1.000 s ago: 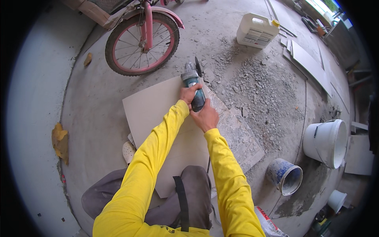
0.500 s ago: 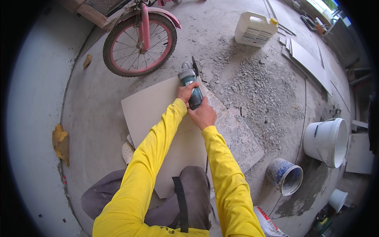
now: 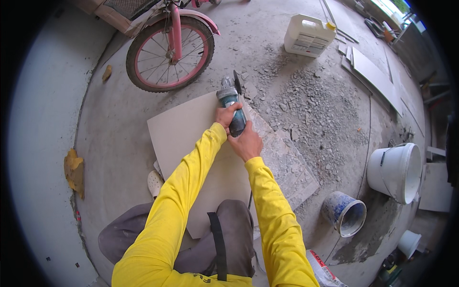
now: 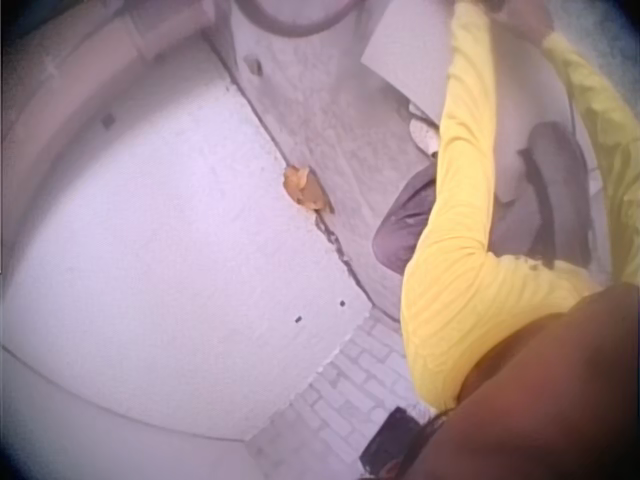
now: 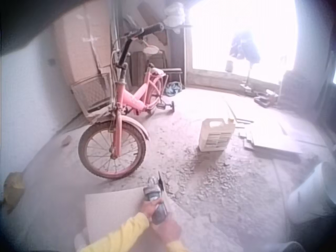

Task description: The person carries a large ceramic tile into a room under renovation, places it on the floor, and then uses an angle grinder to cut the tile along a marked line. The person sits on the floor during the cutting process.

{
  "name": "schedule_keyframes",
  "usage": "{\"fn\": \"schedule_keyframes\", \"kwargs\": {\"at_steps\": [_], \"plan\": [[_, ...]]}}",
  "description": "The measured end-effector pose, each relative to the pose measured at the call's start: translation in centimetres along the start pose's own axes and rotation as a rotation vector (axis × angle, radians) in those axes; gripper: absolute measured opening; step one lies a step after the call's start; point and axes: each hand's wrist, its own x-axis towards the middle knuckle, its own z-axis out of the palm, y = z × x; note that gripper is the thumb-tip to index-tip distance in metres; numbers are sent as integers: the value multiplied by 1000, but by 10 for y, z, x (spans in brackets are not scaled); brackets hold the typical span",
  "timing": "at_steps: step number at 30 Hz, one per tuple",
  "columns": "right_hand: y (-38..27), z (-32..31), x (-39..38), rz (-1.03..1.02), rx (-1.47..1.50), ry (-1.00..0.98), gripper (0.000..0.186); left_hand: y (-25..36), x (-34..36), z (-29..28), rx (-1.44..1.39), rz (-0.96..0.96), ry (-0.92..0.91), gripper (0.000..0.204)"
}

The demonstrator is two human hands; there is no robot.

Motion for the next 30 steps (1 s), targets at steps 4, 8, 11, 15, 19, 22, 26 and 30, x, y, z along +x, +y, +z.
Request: {"fn": "schedule_keyframes", "kwargs": {"at_steps": [4, 8, 11, 15, 19, 22, 26, 30], "plan": [[0, -1, -4, 2, 6, 3, 72, -1, -2, -1, -1, -4, -9, 34], [2, 1, -3, 2, 9, -3, 72, -3, 1, -1, -13, 3, -20, 34], [1, 4, 4, -4, 5, -11, 73, -1, 6, -2, -6, -17, -5, 35], [-1, 6, 10, -5, -15, -3, 72, 2, 13, -2, -33, -7, -13, 34], [-3, 4, 10, -24, -38, 21, 65, 3, 14, -1, -25, -10, -5, 34], [-3, 2, 6, -3, -14, -2, 70, 1, 10, -1, -39, -11, -13, 34], [0, 2, -1, -30, -21, 25, 66, -2, 1, -1, -28, -10, -10, 34], [6, 2, -8, -47, -28, 31, 64, -5, -9, 0, -1, 5, 1, 34]]}}
